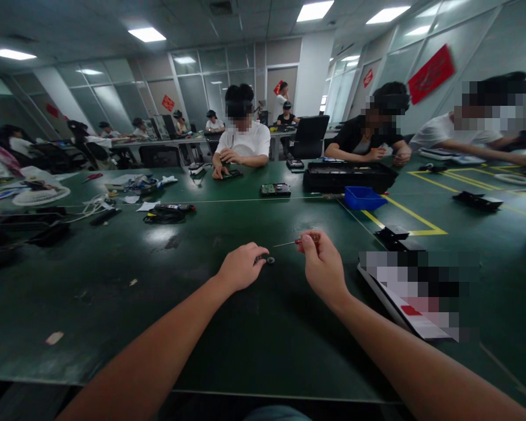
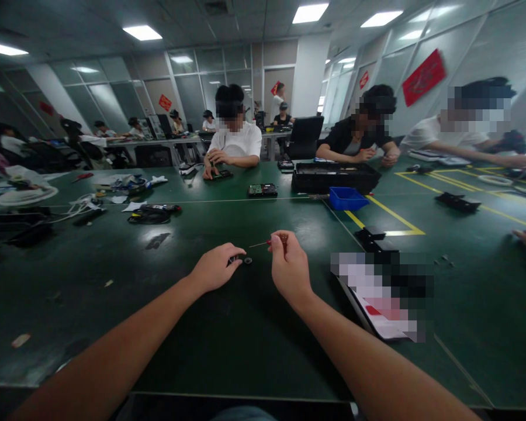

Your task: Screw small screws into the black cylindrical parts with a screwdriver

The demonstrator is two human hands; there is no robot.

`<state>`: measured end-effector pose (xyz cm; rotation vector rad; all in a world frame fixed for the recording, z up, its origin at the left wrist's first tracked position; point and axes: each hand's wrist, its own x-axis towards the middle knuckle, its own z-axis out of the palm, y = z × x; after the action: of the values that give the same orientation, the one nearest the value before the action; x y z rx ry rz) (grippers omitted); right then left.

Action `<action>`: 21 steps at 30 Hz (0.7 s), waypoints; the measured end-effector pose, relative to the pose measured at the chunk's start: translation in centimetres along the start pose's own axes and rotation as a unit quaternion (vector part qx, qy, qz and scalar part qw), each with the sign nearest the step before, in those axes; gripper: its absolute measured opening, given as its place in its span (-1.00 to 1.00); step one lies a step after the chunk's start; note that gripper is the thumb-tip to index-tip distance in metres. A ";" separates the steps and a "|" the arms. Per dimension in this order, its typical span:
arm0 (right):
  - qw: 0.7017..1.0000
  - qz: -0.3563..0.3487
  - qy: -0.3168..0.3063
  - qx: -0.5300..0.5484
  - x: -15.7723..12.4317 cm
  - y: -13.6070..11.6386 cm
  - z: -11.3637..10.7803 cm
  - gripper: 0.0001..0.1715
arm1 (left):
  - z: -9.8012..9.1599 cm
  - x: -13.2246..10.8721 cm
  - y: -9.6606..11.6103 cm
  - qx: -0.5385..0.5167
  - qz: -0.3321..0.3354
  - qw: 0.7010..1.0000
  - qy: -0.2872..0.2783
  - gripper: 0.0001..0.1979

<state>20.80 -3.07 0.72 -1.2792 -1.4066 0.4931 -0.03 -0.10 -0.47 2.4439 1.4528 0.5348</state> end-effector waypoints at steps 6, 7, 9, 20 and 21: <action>1.000 0.008 0.008 0.000 0.0 -0.2 0.0 -0.67 | 0.7 0.4 0.7 0.094 0.011 0.995 -0.042 -0.64; 1.000 0.008 0.007 -0.001 0.0 -0.2 0.0 -0.67 | 0.7 0.5 0.8 0.098 0.014 0.994 -0.044 -0.66; 1.000 0.005 0.003 -0.001 0.1 -0.2 0.0 -0.67 | 0.7 0.5 0.9 0.095 0.014 0.994 -0.045 -0.71; 1.000 -0.006 -0.002 0.010 0.1 -0.2 0.1 -0.68 | 0.5 0.6 1.3 0.118 0.009 0.991 -0.060 -0.71; 1.000 -0.007 -0.001 0.010 0.1 -0.2 0.1 -0.67 | 0.4 0.7 1.3 0.115 0.002 0.991 -0.061 -0.73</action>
<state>20.66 -2.98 0.96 -1.2513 -1.4084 0.4987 1.48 -0.16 -0.17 2.6010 1.5353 0.2227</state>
